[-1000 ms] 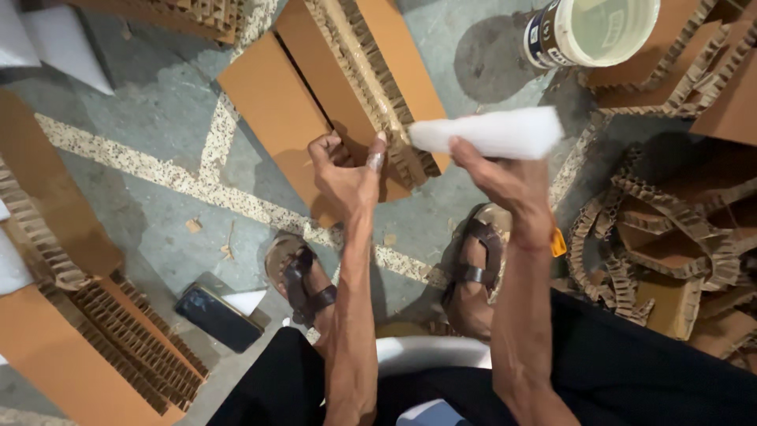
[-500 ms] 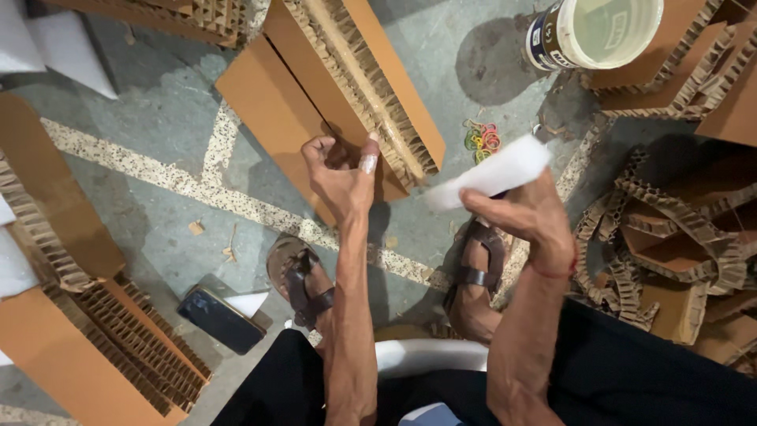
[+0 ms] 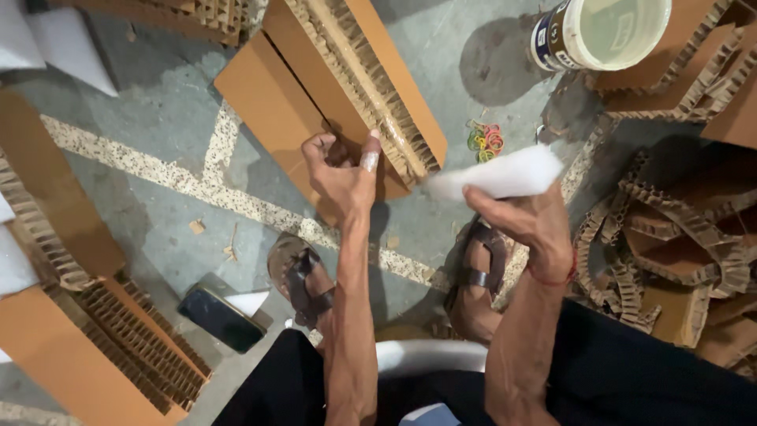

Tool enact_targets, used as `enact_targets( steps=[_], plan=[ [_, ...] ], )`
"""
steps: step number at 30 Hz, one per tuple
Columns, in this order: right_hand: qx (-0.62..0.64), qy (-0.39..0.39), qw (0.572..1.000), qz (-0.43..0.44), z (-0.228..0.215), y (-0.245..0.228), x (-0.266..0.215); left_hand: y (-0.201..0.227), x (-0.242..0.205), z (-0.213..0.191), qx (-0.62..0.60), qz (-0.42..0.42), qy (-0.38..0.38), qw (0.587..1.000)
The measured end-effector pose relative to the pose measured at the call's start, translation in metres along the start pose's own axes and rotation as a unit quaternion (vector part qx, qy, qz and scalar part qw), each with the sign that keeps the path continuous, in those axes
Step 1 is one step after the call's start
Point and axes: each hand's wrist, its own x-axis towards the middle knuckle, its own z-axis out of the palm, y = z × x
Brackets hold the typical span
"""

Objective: The person applies glue to the edges of corrugated cardboard pieces using a foam roller, then folds and presses the pieces together to form a box. They secure the assembled box with a rubber band and repeat the process with additional pieces.

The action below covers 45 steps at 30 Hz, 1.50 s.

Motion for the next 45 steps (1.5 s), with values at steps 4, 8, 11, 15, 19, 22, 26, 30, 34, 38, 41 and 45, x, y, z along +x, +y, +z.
enact_targets(
  steps=[4,8,11,15,19,22,26,30,34,38,41,45],
  plan=[
    [-0.416,0.005,0.820,-0.392,0.012,0.006,0.015,0.002,0.001,0.002,-0.020,-0.033,0.000,0.999],
    [-0.248,-0.036,0.960,-0.126,0.018,0.002,0.015,0.003,0.004,-0.002,-0.014,-0.012,0.008,1.000],
    [-0.195,-0.080,0.977,-0.008,0.018,-0.012,0.008,0.004,0.004,-0.001,0.004,-0.014,0.018,1.000],
    [-0.077,-0.045,0.996,-0.020,0.018,-0.036,0.005,0.007,0.005,0.003,-0.027,-0.013,0.010,0.999],
    [-0.279,-0.036,0.930,-0.235,0.023,-0.039,0.018,0.007,0.003,0.006,-0.095,-0.011,-0.001,0.995],
    [-0.259,-0.050,0.948,-0.177,0.032,-0.034,0.022,0.009,0.005,0.004,-0.040,0.006,0.013,0.999],
    [-0.267,-0.071,0.957,-0.088,0.033,-0.028,0.012,0.007,0.007,-0.001,-0.037,0.003,0.004,0.999],
    [-0.251,-0.002,0.956,-0.154,0.030,-0.019,0.013,0.008,0.007,0.005,0.011,0.049,0.032,0.998],
    [-0.308,-0.027,0.933,-0.183,0.028,-0.003,0.023,0.004,0.013,0.007,0.150,0.075,0.057,0.984],
    [-0.273,0.027,0.951,-0.139,0.021,0.005,0.019,-0.004,0.012,0.004,0.221,0.080,0.044,0.971],
    [-0.275,0.064,0.948,-0.147,0.018,0.003,0.016,-0.009,0.009,0.006,0.267,0.130,0.043,0.954],
    [-0.252,0.095,0.954,-0.130,0.018,0.000,0.018,-0.014,0.002,0.007,0.276,-0.023,-0.058,0.959]
  ],
)
